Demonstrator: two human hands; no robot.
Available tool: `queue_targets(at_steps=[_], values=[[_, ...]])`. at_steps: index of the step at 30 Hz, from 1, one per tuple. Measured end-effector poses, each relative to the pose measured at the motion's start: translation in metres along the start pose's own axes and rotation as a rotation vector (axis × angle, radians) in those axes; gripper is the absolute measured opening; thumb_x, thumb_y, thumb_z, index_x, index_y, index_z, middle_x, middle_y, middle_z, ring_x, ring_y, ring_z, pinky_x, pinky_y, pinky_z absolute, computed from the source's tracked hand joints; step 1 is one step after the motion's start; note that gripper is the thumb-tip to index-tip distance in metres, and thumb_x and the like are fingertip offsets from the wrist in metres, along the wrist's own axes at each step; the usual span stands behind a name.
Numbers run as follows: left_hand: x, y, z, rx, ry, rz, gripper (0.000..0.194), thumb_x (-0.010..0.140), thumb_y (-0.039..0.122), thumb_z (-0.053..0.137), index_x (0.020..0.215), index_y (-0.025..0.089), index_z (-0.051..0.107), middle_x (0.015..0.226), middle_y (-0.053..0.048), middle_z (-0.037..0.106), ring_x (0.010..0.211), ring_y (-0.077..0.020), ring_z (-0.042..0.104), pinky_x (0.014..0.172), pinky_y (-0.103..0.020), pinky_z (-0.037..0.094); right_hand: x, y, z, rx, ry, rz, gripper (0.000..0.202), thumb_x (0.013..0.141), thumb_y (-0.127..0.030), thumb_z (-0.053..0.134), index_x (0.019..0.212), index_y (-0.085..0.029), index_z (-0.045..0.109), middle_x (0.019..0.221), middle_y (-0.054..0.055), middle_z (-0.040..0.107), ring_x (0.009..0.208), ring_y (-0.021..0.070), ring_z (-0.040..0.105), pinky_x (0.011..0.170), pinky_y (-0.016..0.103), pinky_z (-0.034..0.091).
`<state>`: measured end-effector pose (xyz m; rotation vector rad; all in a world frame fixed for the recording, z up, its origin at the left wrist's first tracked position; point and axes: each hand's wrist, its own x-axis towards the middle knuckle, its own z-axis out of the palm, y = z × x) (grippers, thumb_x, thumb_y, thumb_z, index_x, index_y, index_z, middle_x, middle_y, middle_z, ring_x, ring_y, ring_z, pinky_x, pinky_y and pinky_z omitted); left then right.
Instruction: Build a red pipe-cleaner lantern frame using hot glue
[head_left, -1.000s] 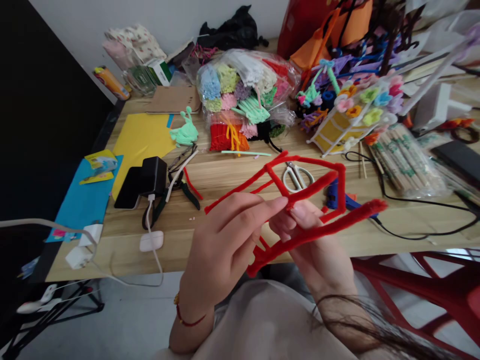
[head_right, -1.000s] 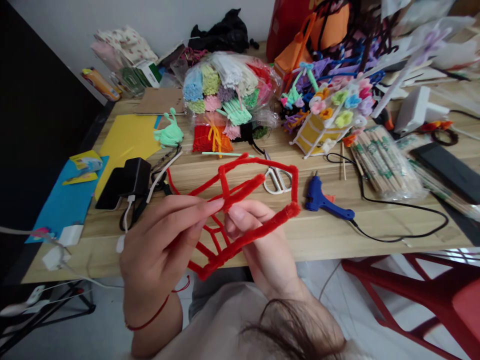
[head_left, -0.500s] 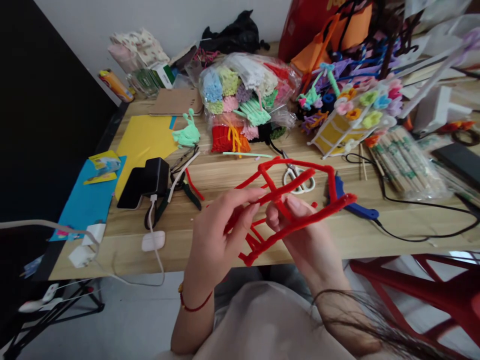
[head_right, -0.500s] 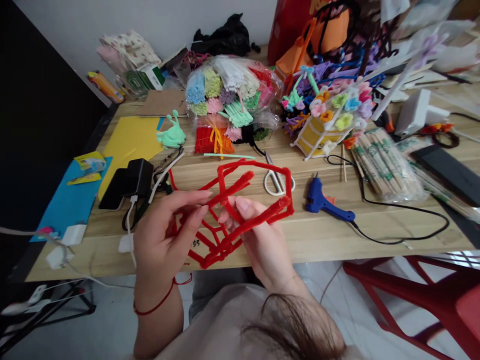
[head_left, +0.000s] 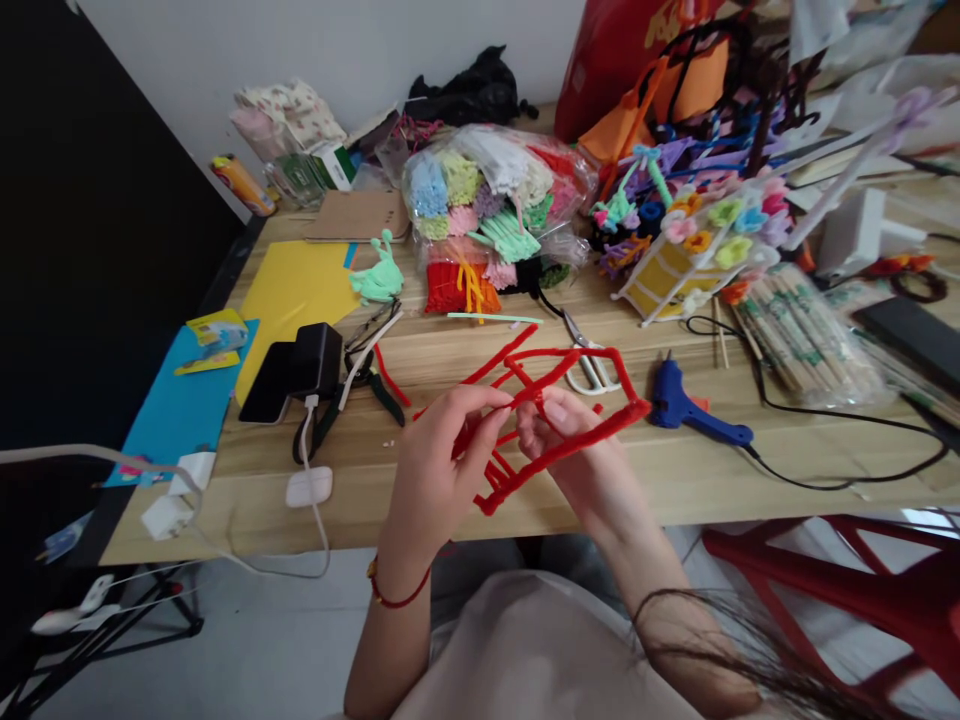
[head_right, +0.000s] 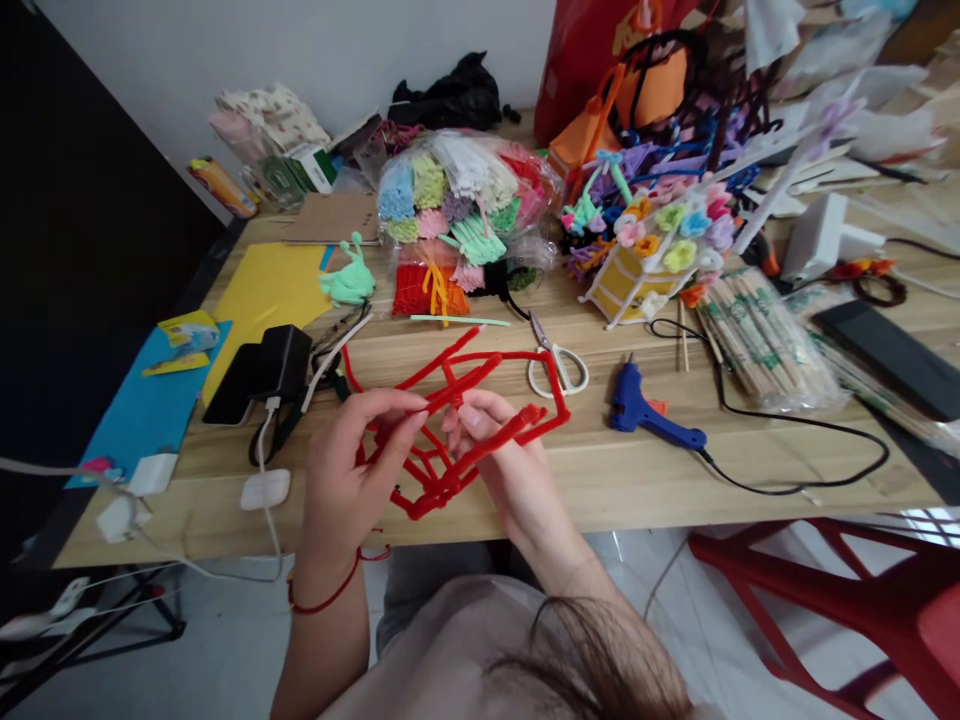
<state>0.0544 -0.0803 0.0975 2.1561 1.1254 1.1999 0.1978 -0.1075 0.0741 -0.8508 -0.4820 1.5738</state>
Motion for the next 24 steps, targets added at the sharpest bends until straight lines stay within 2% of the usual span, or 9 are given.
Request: queue_targets(at_steps=[3,6,10,14,18,24], values=[[-0.002,-0.003,0.001,-0.029,-0.038,-0.019,0.022,0.089,0.013,0.056,0.108,0.022,0.061,0.101,-0.002,0.071,0.085,-0.0108,0.067,0.078,-0.021,0.053,0.001,0.003,-0.003,0.008,0.003,-0.013,0.01,0.078,-0.03,0.069,0.081,-0.02,0.067,0.07,-0.001,0.059,0.067,0.0123,0.052,0.065,0.023,0.045],[-0.002,-0.006,0.0,-0.08,-0.161,-0.061,0.03,0.092,0.016,0.052,0.12,0.023,0.058,0.112,-0.005,0.068,0.098,-0.014,0.065,0.087,-0.026,0.051,0.002,0.004,-0.006,-0.013,0.043,-0.014,0.011,0.076,-0.029,0.072,0.082,-0.02,0.069,0.07,0.0,0.062,0.068,0.012,0.054,0.065,0.022,0.044],[-0.001,-0.015,0.002,-0.245,-0.281,-0.204,0.033,0.095,0.026,0.048,0.127,0.026,0.055,0.116,-0.005,0.067,0.099,-0.0158,0.065,0.088,-0.029,0.051,0.002,0.006,-0.012,-0.138,0.064,-0.034,0.012,0.073,-0.03,0.076,0.079,-0.02,0.072,0.072,-0.001,0.065,0.066,0.0107,0.053,0.064,0.022,0.043],[0.0,-0.027,0.011,-0.466,-0.267,-0.32,0.028,0.093,0.032,0.051,0.118,0.027,0.063,0.121,-0.005,0.065,0.108,-0.0176,0.062,0.091,-0.029,0.05,0.003,0.006,-0.017,-0.224,0.062,-0.033,0.014,0.072,-0.033,0.077,0.079,-0.022,0.073,0.071,-0.002,0.065,0.065,0.0104,0.053,0.063,0.022,0.043],[-0.001,-0.032,0.02,-0.662,-0.204,-0.403,0.025,0.087,0.032,0.061,0.11,0.024,0.066,0.114,-0.007,0.068,0.1,-0.0172,0.064,0.089,-0.029,0.052,0.006,0.008,-0.021,-0.225,0.046,0.015,0.017,0.07,-0.034,0.078,0.078,-0.02,0.073,0.072,-0.001,0.066,0.065,0.0104,0.055,0.063,0.022,0.043],[-0.004,-0.039,0.022,-0.717,-0.181,-0.477,0.027,0.077,0.029,0.071,0.103,0.022,0.066,0.101,-0.006,0.068,0.09,-0.0165,0.064,0.081,-0.028,0.054,0.01,0.014,-0.025,-0.211,0.033,0.095,0.021,0.069,-0.036,0.078,0.078,-0.018,0.073,0.069,0.001,0.066,0.065,0.0124,0.056,0.063,0.025,0.044]])
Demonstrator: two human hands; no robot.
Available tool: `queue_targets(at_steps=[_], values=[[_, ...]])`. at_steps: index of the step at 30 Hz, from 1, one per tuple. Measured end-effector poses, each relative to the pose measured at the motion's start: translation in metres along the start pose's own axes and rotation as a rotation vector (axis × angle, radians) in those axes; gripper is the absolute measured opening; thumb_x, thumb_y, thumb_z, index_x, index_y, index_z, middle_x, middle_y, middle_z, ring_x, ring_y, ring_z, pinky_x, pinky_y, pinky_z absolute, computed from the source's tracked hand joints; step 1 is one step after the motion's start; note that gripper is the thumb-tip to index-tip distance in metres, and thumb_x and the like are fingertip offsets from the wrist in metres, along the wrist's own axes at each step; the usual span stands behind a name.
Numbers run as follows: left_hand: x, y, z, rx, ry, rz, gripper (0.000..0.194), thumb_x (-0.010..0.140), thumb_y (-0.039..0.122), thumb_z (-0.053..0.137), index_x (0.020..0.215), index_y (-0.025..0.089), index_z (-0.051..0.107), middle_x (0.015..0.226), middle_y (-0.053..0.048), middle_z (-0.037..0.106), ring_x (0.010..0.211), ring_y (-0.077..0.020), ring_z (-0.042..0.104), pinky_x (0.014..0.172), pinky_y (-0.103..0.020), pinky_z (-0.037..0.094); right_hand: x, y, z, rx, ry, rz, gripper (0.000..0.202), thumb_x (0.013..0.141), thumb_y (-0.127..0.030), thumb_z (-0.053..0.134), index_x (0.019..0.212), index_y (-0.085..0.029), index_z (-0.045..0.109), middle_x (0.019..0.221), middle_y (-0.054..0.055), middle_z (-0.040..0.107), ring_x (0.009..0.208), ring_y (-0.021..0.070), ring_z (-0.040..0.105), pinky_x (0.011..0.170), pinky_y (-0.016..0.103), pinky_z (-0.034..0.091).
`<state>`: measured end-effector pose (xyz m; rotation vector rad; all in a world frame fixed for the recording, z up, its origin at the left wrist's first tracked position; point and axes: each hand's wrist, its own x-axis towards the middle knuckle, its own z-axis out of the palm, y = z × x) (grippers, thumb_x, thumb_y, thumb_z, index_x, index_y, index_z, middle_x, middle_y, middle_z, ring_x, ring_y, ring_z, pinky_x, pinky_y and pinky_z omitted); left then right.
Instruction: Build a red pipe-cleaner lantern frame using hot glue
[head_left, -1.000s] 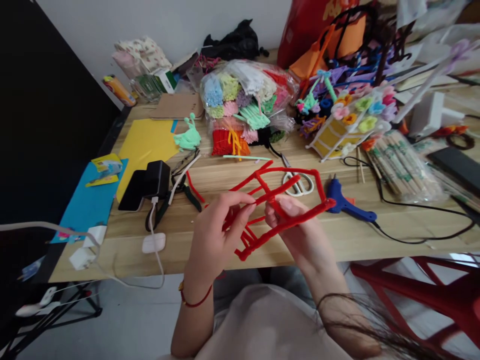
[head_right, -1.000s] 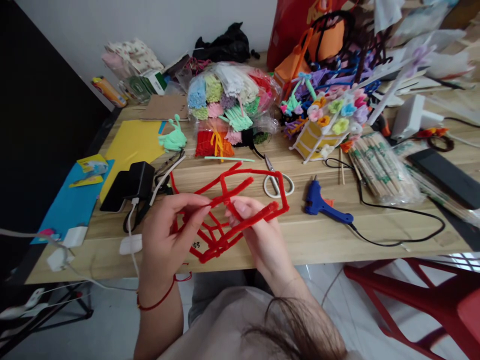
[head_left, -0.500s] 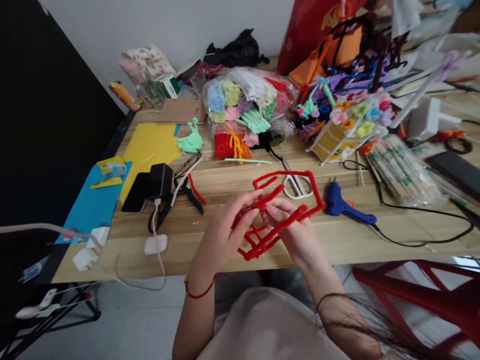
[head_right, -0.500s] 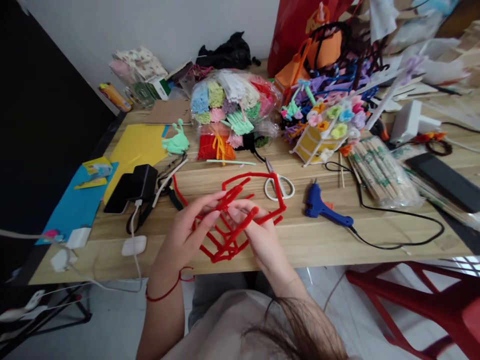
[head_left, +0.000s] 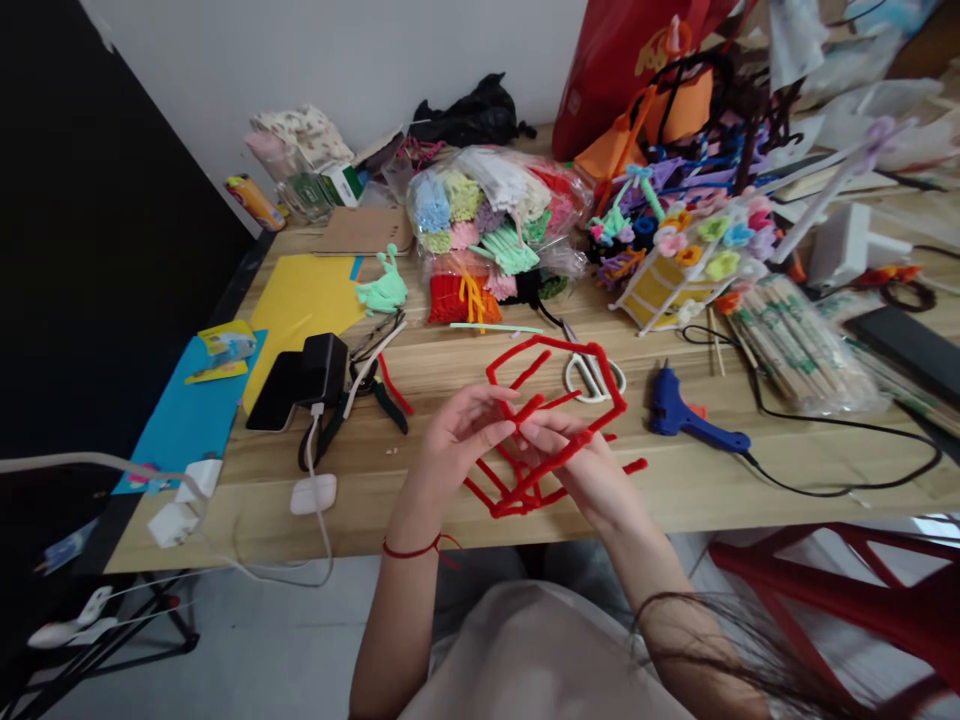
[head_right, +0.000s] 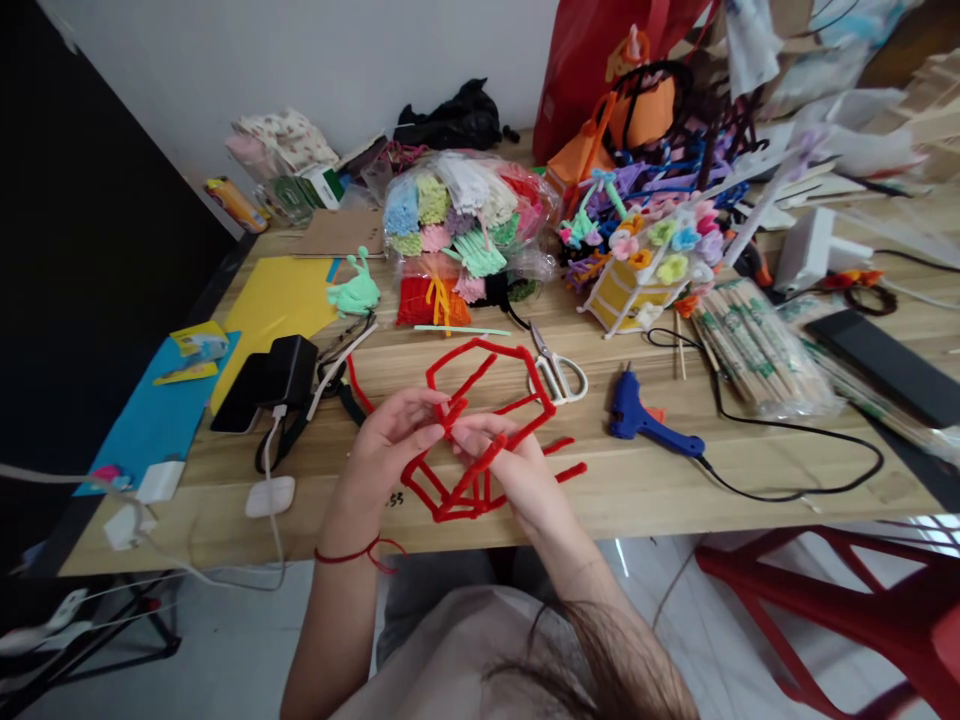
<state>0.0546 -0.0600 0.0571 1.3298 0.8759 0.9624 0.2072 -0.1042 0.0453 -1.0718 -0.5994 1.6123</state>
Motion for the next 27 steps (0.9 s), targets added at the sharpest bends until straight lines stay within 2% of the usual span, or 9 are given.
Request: queue_targets(at_steps=[3,6,10,11,13,15,17,20,27], values=[[0.002,-0.003,-0.003,-0.003,0.0,-0.045,0.027,0.076,0.024,0.071,0.101,0.02,0.065,0.095,-0.004,0.066,0.086,-0.0146,0.062,0.079,-0.026,0.053,0.001,0.002,0.001,-0.024,-0.013,0.019,0.024,0.069,-0.039,0.077,0.079,-0.018,0.071,0.069,0.0,0.065,0.062,0.0117,0.055,0.061,0.025,0.044],[0.005,-0.008,-0.005,-0.006,-0.005,-0.075,0.022,0.076,0.022,0.07,0.097,0.02,0.064,0.094,-0.003,0.065,0.086,-0.0139,0.062,0.081,-0.025,0.051,0.005,-0.002,-0.002,-0.122,-0.099,0.022,0.027,0.07,-0.041,0.076,0.081,-0.018,0.068,0.07,-0.001,0.065,0.064,0.0114,0.056,0.063,0.025,0.045],[0.009,-0.019,-0.009,-0.011,0.083,-0.108,0.02,0.076,0.024,0.069,0.094,0.019,0.062,0.096,-0.003,0.065,0.092,-0.0148,0.061,0.085,-0.026,0.048,0.018,-0.024,-0.027,-0.328,-0.203,0.04,0.046,0.065,-0.039,0.08,0.104,-0.02,0.065,0.083,0.002,0.068,0.067,0.0134,0.061,0.062,0.027,0.049],[0.009,-0.022,-0.011,-0.022,0.128,-0.108,0.021,0.076,0.025,0.07,0.094,0.019,0.062,0.097,-0.003,0.066,0.093,-0.0151,0.061,0.087,-0.026,0.048,0.023,-0.033,-0.038,-0.34,-0.118,-0.051,0.055,0.063,-0.036,0.081,0.113,-0.023,0.062,0.089,0.002,0.068,0.069,0.0139,0.062,0.062,0.027,0.05],[0.008,-0.027,-0.016,-0.054,0.213,-0.102,0.025,0.075,0.029,0.071,0.096,0.019,0.063,0.099,-0.003,0.066,0.096,-0.0156,0.062,0.089,-0.027,0.047,0.031,-0.049,-0.061,-0.338,0.19,-0.407,0.065,0.057,-0.03,0.085,0.117,-0.028,0.058,0.096,0.001,0.066,0.072,0.0134,0.062,0.064,0.026,0.05],[0.007,-0.029,-0.021,-0.079,0.269,-0.104,0.027,0.074,0.031,0.073,0.097,0.02,0.063,0.1,-0.003,0.066,0.097,-0.0159,0.062,0.09,-0.028,0.047,0.037,-0.065,-0.083,-0.24,0.501,-0.766,0.048,0.061,-0.029,0.083,0.104,-0.027,0.063,0.097,0.002,0.065,0.074,0.0131,0.062,0.067,0.026,0.049],[0.005,-0.029,-0.025,-0.093,0.308,-0.112,0.029,0.073,0.033,0.074,0.097,0.02,0.063,0.1,-0.003,0.066,0.098,-0.0166,0.062,0.091,-0.029,0.048,0.038,-0.075,-0.097,-0.208,0.622,-0.876,0.025,0.064,-0.029,0.081,0.082,-0.021,0.067,0.076,0.002,0.063,0.063,0.0123,0.058,0.062,0.026,0.046],[0.004,-0.028,-0.028,-0.082,0.351,-0.097,0.032,0.072,0.034,0.075,0.098,0.021,0.063,0.102,-0.004,0.067,0.103,-0.0184,0.062,0.091,-0.029,0.049,0.036,-0.081,-0.101,-0.335,0.606,-0.809,0.021,0.062,-0.031,0.083,0.065,-0.018,0.067,0.059,0.001,0.061,0.053,0.0125,0.054,0.055,0.027,0.044],[0.004,-0.026,-0.024,-0.027,0.359,-0.054,0.034,0.072,0.035,0.075,0.102,0.02,0.064,0.104,-0.005,0.067,0.103,-0.0178,0.061,0.094,-0.029,0.047,0.049,-0.07,-0.098,-0.447,0.39,-0.635,0.026,0.067,-0.04,0.078,0.076,-0.017,0.069,0.074,0.004,0.071,0.059,0.0135,0.061,0.06,0.028,0.049]])
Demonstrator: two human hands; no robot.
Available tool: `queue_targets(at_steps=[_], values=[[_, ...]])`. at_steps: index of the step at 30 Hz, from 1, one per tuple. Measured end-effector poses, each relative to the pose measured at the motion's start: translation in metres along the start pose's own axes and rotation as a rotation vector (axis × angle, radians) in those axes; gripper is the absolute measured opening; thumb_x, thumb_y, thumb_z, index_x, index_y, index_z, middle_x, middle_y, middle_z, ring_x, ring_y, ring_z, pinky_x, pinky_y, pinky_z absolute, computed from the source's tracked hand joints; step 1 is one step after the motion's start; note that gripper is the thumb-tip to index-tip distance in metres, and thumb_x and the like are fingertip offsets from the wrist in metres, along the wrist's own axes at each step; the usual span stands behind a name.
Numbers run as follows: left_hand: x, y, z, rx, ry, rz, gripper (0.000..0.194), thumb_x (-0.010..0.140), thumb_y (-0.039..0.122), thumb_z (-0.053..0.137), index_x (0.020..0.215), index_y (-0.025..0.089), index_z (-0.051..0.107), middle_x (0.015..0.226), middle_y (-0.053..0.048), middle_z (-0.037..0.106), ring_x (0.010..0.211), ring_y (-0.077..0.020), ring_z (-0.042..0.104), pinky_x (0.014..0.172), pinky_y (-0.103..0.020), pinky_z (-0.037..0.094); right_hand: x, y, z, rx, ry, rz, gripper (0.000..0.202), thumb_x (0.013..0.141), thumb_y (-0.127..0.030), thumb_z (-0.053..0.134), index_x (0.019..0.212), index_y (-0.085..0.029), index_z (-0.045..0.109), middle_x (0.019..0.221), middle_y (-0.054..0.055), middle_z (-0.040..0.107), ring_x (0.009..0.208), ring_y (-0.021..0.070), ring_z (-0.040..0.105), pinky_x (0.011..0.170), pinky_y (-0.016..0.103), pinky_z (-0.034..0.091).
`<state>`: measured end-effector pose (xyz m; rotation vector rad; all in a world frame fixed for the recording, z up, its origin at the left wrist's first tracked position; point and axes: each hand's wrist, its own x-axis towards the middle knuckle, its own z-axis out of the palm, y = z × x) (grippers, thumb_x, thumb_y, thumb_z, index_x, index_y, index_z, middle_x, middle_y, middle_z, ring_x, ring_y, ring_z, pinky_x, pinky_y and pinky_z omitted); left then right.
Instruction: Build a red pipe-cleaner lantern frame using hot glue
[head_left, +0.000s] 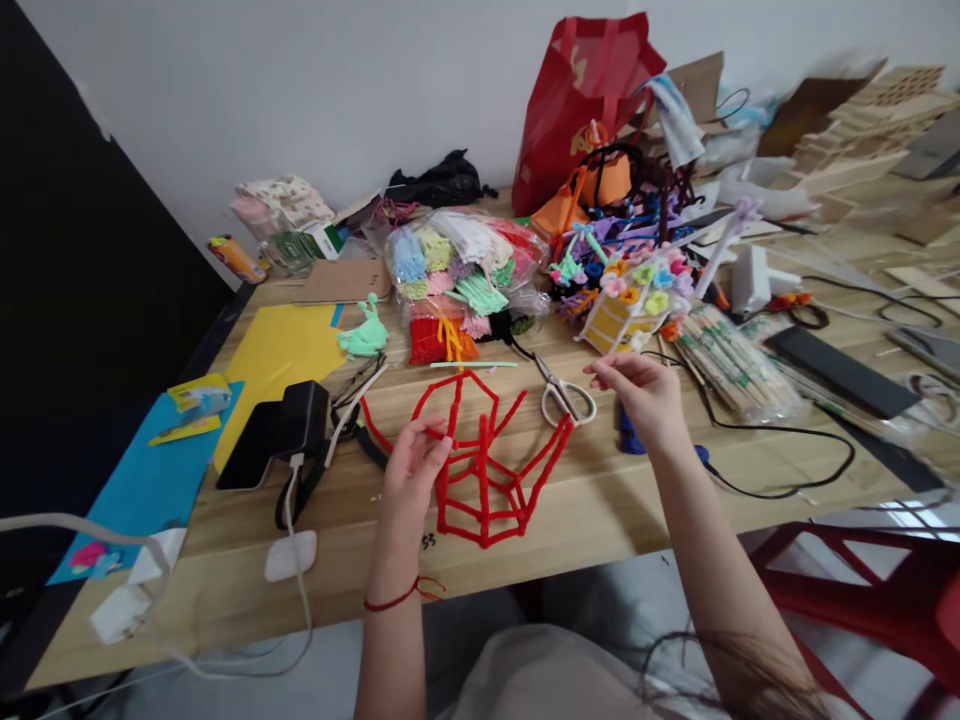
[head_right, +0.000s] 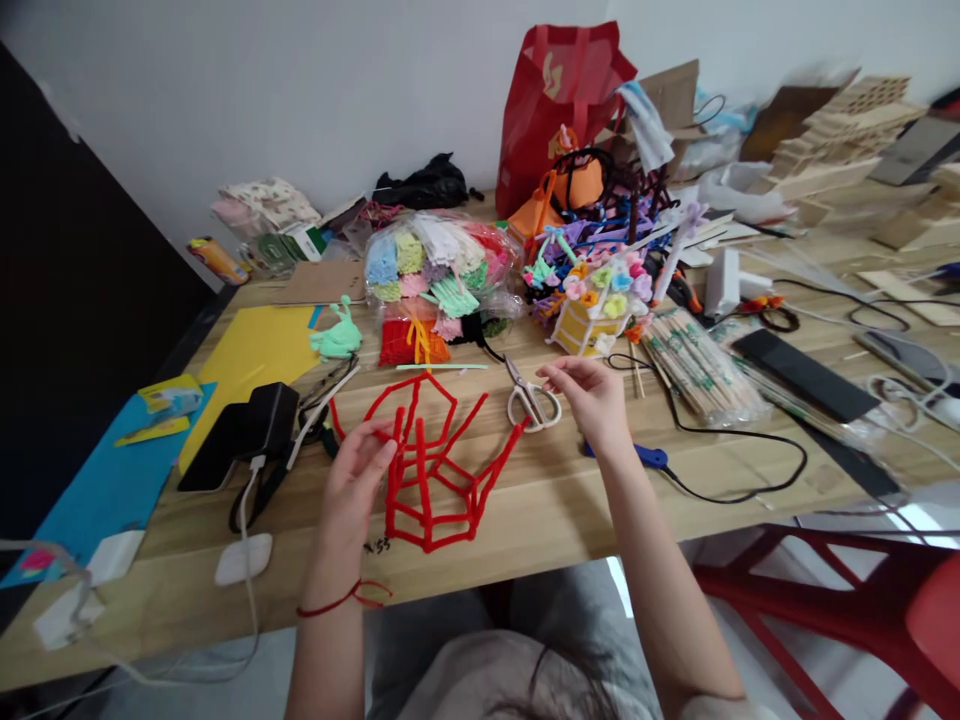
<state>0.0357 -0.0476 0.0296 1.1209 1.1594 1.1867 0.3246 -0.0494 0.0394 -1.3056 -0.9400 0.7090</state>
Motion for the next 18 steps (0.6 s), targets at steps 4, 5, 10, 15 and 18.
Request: queue_targets(at_steps=[4,5,10,15,18], values=[[-0.004,0.005,0.003,0.011,0.014,-0.002,0.034,0.074,0.037,0.072,0.103,0.022,0.065,0.106,-0.005,0.068,0.104,-0.0188,0.062,0.093,-0.028,0.048,0.003,0.007,0.003,0.062,-0.023,0.002,0.028,0.068,-0.041,0.077,0.077,-0.018,0.064,0.069,0.0,0.066,0.058,0.011,0.057,0.06,0.025,0.046],[-0.005,0.006,0.004,0.015,0.004,-0.008,0.034,0.075,0.038,0.071,0.104,0.022,0.065,0.106,-0.005,0.068,0.104,-0.019,0.062,0.091,-0.028,0.048,0.003,0.008,0.003,0.079,-0.022,0.003,0.028,0.068,-0.041,0.077,0.076,-0.018,0.063,0.065,-0.001,0.063,0.057,0.0103,0.056,0.059,0.024,0.045],[-0.005,0.003,0.004,0.021,-0.046,-0.025,0.037,0.077,0.038,0.069,0.109,0.021,0.064,0.099,-0.005,0.068,0.098,-0.0184,0.062,0.089,-0.029,0.049,0.001,0.012,0.006,0.126,-0.006,-0.003,0.03,0.074,-0.044,0.073,0.072,-0.019,0.056,0.057,-0.004,0.058,0.052,0.009,0.051,0.054,0.022,0.041],[-0.004,-0.001,0.007,0.03,-0.052,0.001,0.036,0.077,0.04,0.068,0.107,0.021,0.064,0.105,-0.005,0.068,0.103,-0.0206,0.063,0.088,-0.03,0.052,0.002,0.022,0.005,0.074,0.004,0.013,0.042,0.077,-0.056,0.065,0.062,-0.02,0.051,0.053,-0.002,0.056,0.046,0.0095,0.049,0.047,0.023,0.039],[-0.004,-0.001,0.008,0.043,-0.086,0.021,0.037,0.08,0.039,0.066,0.112,0.021,0.062,0.102,-0.006,0.069,0.098,-0.0203,0.065,0.085,-0.031,0.053,0.002,0.025,0.004,0.078,0.018,0.026,0.046,0.079,-0.059,0.062,0.059,-0.02,0.048,0.051,-0.002,0.055,0.043,0.0093,0.048,0.043,0.023,0.038]])
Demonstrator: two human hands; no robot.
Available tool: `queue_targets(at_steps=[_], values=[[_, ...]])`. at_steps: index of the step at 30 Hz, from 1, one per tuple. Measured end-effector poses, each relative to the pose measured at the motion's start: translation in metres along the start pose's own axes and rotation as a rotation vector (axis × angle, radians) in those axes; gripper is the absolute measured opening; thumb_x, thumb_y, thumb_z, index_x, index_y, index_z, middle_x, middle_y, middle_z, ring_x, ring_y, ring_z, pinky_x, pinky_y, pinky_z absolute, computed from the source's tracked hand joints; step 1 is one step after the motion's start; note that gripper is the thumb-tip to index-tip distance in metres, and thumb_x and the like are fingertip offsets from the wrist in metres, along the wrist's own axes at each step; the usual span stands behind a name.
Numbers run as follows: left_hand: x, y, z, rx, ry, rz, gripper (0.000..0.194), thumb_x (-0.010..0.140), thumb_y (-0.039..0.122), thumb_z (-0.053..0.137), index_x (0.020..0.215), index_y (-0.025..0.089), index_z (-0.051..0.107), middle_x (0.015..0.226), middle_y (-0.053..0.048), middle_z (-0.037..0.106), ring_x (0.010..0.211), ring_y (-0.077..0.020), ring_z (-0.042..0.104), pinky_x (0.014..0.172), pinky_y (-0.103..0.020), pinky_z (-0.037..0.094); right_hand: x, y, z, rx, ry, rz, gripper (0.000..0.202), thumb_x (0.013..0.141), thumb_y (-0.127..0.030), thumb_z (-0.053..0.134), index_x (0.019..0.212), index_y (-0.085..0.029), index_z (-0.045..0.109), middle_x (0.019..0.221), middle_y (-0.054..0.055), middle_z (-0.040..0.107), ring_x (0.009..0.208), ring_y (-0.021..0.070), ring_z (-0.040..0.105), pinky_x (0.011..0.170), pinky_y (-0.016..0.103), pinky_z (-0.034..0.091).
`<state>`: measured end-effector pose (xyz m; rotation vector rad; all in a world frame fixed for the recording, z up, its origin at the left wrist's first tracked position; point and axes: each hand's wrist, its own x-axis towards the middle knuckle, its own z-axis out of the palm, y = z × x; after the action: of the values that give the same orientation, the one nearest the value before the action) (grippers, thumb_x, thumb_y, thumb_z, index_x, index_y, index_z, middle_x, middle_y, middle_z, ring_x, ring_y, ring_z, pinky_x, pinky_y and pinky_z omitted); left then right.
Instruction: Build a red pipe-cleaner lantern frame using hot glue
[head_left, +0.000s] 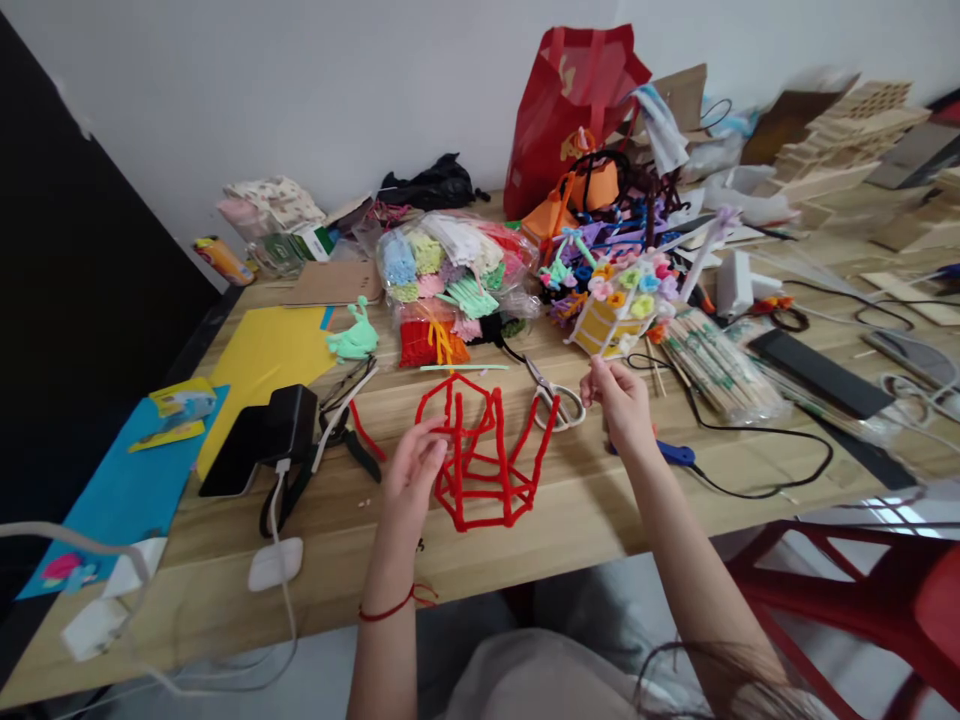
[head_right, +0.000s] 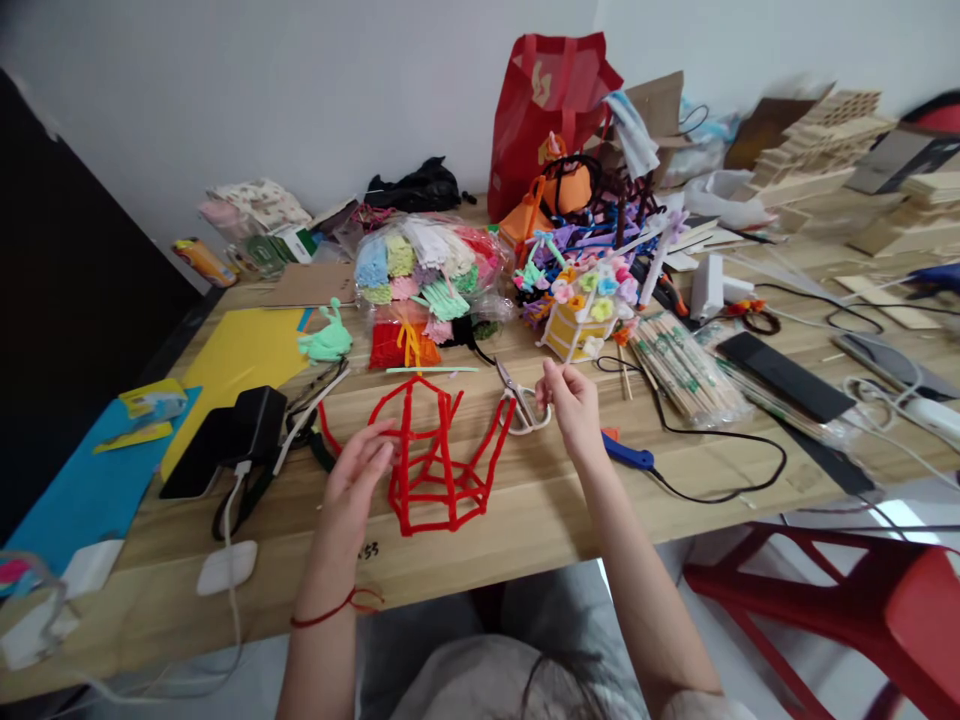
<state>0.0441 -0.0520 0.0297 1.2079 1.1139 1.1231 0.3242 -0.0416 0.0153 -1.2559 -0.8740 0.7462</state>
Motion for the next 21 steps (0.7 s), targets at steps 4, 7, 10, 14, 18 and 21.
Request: queue_targets(at_steps=[4,7,10,14,18,21], values=[[0.0,0.0,-0.002,0.06,-0.049,0.03,0.041,0.085,0.039,0.06,0.122,0.021,0.057,0.096,-0.006,0.071,0.086,-0.0179,0.067,0.078,-0.03,0.055,-0.003,-0.002,0.0,0.039,-0.008,-0.003,0.035,0.068,-0.05,0.076,0.072,-0.02,0.059,0.057,-0.002,0.061,0.047,0.01,0.054,0.047,0.023,0.044],[0.002,-0.003,-0.009,0.103,-0.006,0.073,0.041,0.085,0.039,0.061,0.121,0.02,0.057,0.096,-0.007,0.07,0.083,-0.0171,0.067,0.077,-0.031,0.056,-0.006,-0.005,-0.001,0.003,-0.016,0.033,0.032,0.06,-0.041,0.084,0.071,-0.018,0.065,0.059,0.0,0.066,0.049,0.0115,0.058,0.048,0.023,0.047],[0.002,-0.007,-0.015,0.136,0.095,0.13,0.033,0.084,0.037,0.063,0.112,0.019,0.06,0.093,-0.006,0.069,0.084,-0.0169,0.067,0.078,-0.031,0.057,-0.009,-0.009,-0.004,0.005,-0.044,0.073,0.028,0.06,-0.038,0.084,0.071,-0.017,0.069,0.06,0.003,0.069,0.05,0.0127,0.061,0.049,0.023,0.048],[-0.007,-0.001,-0.01,0.281,0.197,0.29,0.02,0.088,0.031,0.058,0.103,0.02,0.064,0.092,-0.005,0.069,0.083,-0.0153,0.067,0.077,-0.03,0.055,-0.026,-0.022,0.004,0.081,-0.145,0.116,0.022,0.069,-0.037,0.08,0.079,-0.018,0.072,0.072,0.005,0.073,0.055,0.0138,0.064,0.053,0.025,0.051],[-0.019,0.018,0.013,0.558,0.135,0.639,0.016,0.087,0.018,0.06,0.1,0.024,0.068,0.091,-0.002,0.068,0.086,-0.0142,0.063,0.081,-0.03,0.051,-0.059,-0.043,0.033,0.262,-0.368,0.247,0.027,0.083,-0.041,0.066,0.095,-0.017,0.074,0.081,0.007,0.072,0.061,0.0134,0.063,0.058,0.026,0.051],[-0.021,0.029,0.03,0.581,0.108,0.745,0.024,0.084,0.017,0.065,0.106,0.025,0.066,0.096,-0.002,0.067,0.088,-0.0141,0.063,0.082,-0.029,0.051,-0.079,-0.055,0.054,0.488,-0.543,0.437,0.041,0.089,-0.05,0.055,0.104,-0.017,0.073,0.074,0.004,0.064,0.054,0.0094,0.055,0.051,0.023,0.044]])
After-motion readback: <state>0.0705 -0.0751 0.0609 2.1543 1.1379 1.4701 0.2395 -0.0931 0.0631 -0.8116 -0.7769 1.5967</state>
